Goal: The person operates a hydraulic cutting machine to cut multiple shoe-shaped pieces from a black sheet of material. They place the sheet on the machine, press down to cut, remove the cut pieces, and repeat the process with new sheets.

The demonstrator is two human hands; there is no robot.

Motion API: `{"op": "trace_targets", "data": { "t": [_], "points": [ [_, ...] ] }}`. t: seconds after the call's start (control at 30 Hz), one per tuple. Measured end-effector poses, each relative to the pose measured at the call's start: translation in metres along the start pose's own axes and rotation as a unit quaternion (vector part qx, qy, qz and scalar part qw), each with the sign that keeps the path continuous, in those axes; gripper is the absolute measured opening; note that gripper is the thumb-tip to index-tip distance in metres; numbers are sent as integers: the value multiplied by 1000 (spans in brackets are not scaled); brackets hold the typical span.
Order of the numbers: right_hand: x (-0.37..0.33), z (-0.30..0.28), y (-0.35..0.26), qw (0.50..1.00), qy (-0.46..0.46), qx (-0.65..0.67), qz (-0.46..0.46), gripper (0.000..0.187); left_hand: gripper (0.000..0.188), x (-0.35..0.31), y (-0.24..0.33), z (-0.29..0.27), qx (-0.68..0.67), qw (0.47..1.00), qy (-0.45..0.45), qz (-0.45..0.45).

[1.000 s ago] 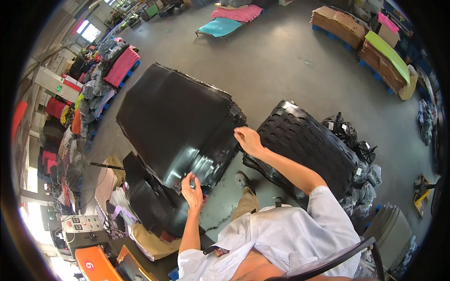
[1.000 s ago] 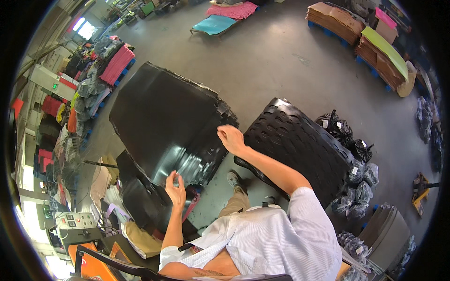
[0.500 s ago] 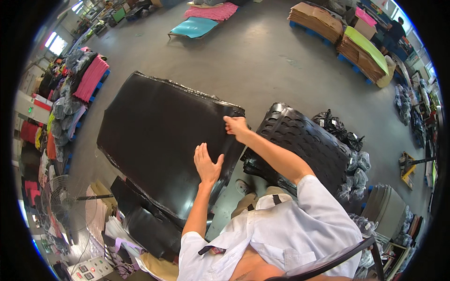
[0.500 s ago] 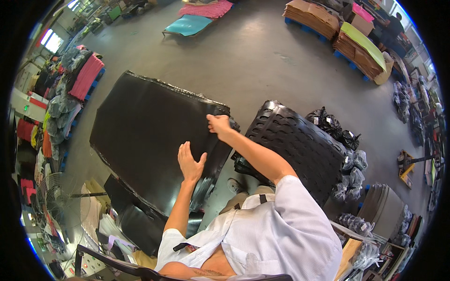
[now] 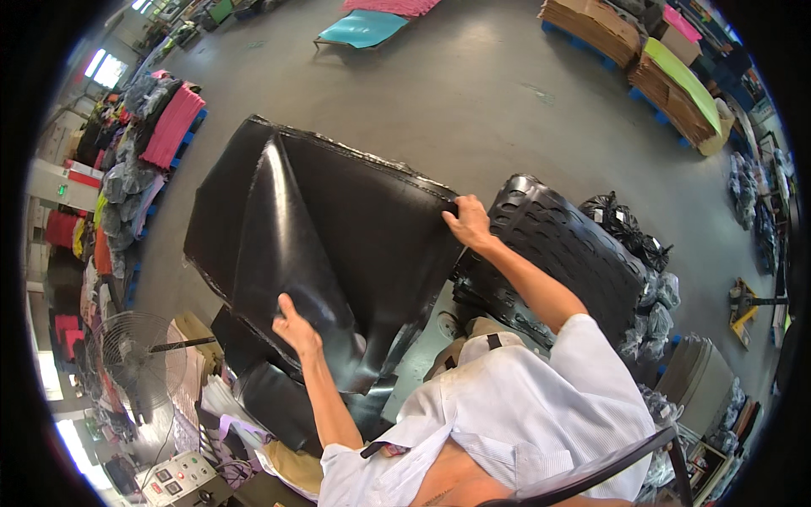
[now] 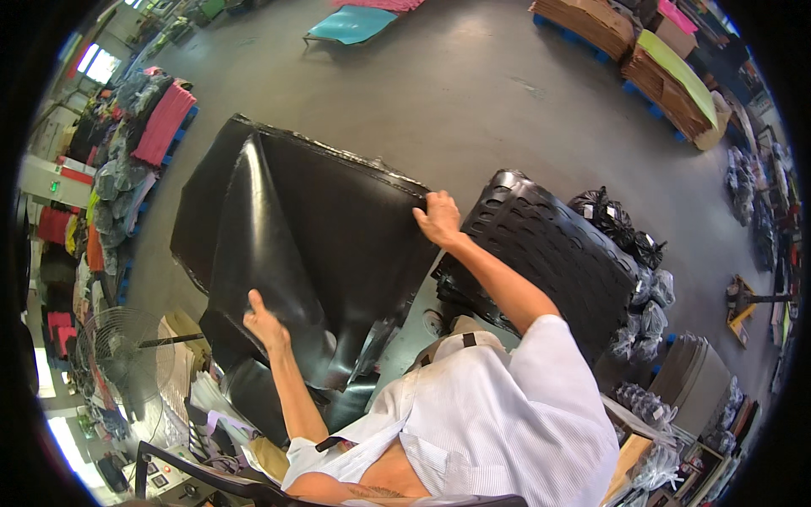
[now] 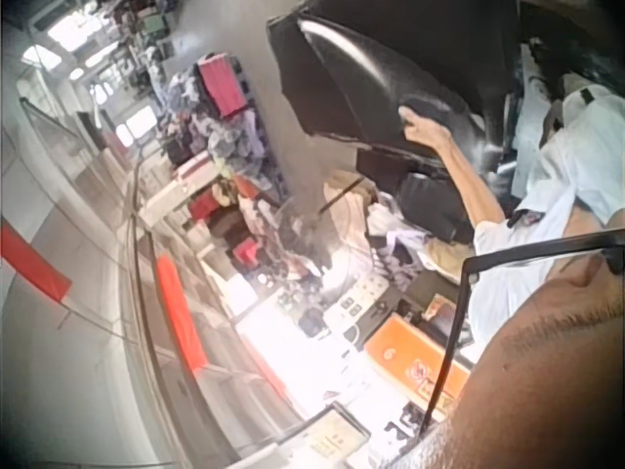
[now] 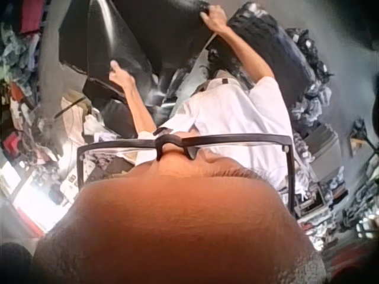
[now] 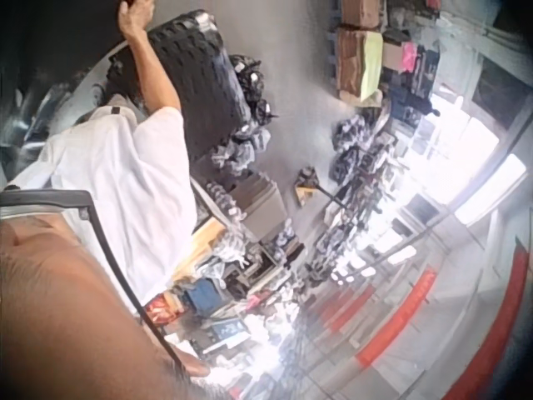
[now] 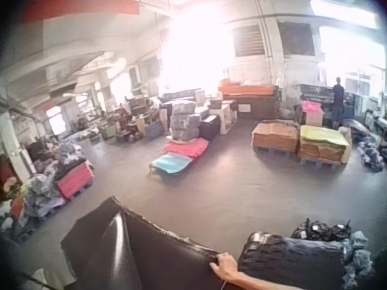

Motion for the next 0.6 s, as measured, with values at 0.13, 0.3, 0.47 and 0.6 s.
{"op": "trace_targets", "data": {
  "t": [0.13, 0.3, 0.47, 0.6],
  "points": [
    [13, 18, 39, 991, -104, 73, 52, 47, 57, -12, 74, -27, 5, 993, 48, 108],
    [18, 17, 15, 953, -182, 236, 52, 43, 62, -17, 181, -47, 104, 968, 95, 208],
    [17, 3, 4, 985, -76, 143, -67, 40, 63, -43, 231, -44, 235, 898, 114, 355],
    [12, 27, 12, 907, -178, 372, 88, 41, 74, -61, 184, -15, 384, 890, 80, 232]
  ]
}}
Point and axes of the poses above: each hand's wrist, its own x-axis towards the middle knuckle, its own z-axis out of the palm, y = z × x, the point moved 5 cm from there along x, towards the middle knuckle, and after that the axes turned 8 degrees about -x, right-handed, at the moved point
